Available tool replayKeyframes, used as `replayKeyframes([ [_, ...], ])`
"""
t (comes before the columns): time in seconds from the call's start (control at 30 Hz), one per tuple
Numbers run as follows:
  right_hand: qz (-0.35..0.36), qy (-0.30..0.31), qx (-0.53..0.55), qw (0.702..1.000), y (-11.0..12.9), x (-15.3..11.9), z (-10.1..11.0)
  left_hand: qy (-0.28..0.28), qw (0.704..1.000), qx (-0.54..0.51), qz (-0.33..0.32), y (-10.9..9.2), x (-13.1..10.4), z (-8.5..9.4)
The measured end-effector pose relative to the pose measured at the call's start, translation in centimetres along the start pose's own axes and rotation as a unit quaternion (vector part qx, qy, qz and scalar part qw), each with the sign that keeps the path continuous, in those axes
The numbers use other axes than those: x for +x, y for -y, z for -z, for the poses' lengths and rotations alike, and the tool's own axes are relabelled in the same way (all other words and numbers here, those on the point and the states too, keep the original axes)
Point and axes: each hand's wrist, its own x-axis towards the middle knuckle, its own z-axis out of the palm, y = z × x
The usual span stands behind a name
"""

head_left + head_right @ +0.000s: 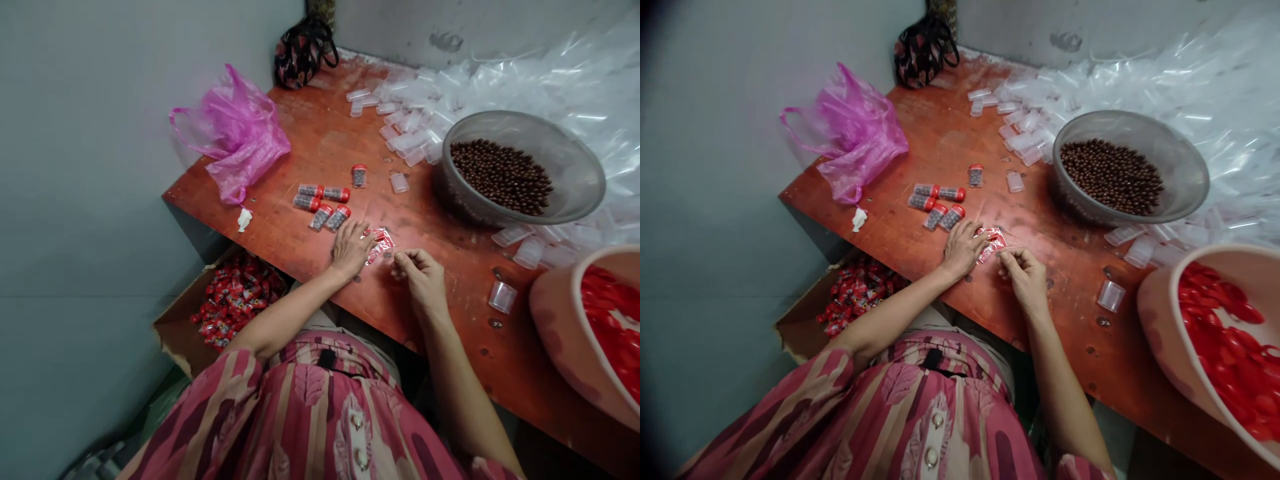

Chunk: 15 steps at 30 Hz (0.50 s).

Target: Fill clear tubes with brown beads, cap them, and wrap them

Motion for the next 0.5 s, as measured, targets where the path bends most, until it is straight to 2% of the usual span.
replayKeyframes([
  [0.1,-0.002,-0.024,0.022,0.999,-0.3,1.5,-0.4,-0.017,0.999,-0.049,-0.007,-0.2,-0.4,0.3],
  [0.2,-0.007,-0.013,0.069,0.997,-0.1,3.0,-1.1,-0.029,0.991,-0.134,-0.014,-0.8,-0.9,1.0],
  [0.3,-0.016,-0.002,0.102,0.995,0.9,3.9,-1.8,-0.05,0.963,-0.264,0.036,-1.6,-1.6,2.1],
  [0.37,-0.016,0.013,0.098,0.995,1.6,4.2,-2.2,-0.047,0.918,-0.376,0.119,-1.8,-1.9,3.0],
  [0.5,-0.031,0.102,0.042,0.993,2.8,4.8,-3.5,0.041,0.77,-0.569,0.286,-1.2,-2.2,4.3],
])
